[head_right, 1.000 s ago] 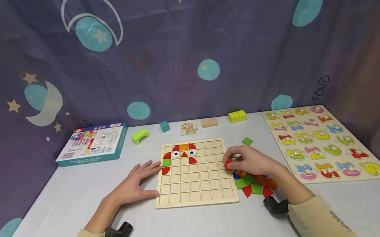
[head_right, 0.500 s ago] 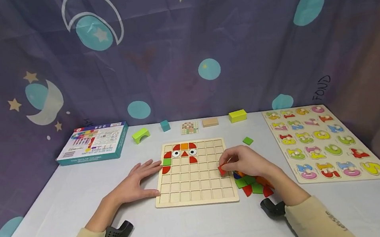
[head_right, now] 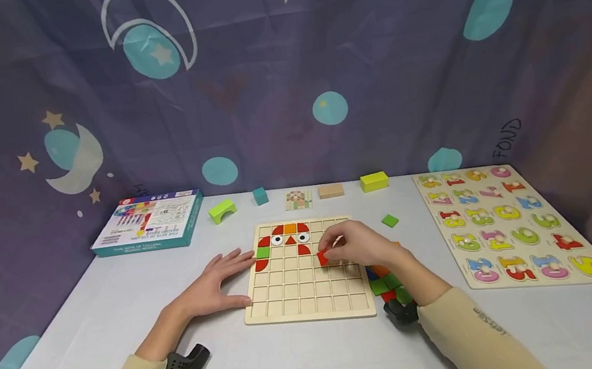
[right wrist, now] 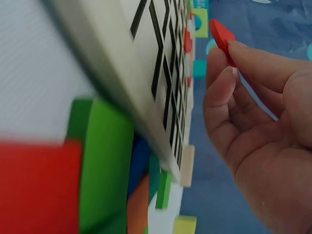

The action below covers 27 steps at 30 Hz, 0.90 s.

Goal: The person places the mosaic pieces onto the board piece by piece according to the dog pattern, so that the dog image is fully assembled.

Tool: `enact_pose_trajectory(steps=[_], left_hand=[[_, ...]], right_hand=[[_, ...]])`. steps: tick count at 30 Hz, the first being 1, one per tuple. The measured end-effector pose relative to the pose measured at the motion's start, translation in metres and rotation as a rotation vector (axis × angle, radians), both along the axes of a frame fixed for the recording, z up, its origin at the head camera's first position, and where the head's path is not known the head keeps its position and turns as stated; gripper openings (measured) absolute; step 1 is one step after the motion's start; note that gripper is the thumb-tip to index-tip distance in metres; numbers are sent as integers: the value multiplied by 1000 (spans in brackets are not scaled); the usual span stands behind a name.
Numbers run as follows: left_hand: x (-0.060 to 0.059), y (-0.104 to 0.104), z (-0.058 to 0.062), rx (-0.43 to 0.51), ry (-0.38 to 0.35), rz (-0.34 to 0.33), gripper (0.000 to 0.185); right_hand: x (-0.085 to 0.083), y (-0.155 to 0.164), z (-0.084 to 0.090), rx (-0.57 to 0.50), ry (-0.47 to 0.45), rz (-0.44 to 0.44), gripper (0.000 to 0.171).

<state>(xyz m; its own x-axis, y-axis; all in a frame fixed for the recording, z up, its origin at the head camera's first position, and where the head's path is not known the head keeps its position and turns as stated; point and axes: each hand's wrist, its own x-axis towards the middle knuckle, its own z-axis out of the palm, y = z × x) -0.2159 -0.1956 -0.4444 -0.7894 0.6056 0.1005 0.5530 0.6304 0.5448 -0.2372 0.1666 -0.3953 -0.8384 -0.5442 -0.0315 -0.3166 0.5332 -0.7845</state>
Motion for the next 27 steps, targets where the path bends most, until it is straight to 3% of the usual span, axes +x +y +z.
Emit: enact_pose_trajectory(steps=[8, 27], left_hand=[[0, 0, 1, 2, -6, 6, 83], [-1, 1, 1, 5, -10, 6, 82]], right_hand=[[-12, -24, -7, -14, 12, 51, 7], [-11, -43, -2, 158, 67, 48, 8]])
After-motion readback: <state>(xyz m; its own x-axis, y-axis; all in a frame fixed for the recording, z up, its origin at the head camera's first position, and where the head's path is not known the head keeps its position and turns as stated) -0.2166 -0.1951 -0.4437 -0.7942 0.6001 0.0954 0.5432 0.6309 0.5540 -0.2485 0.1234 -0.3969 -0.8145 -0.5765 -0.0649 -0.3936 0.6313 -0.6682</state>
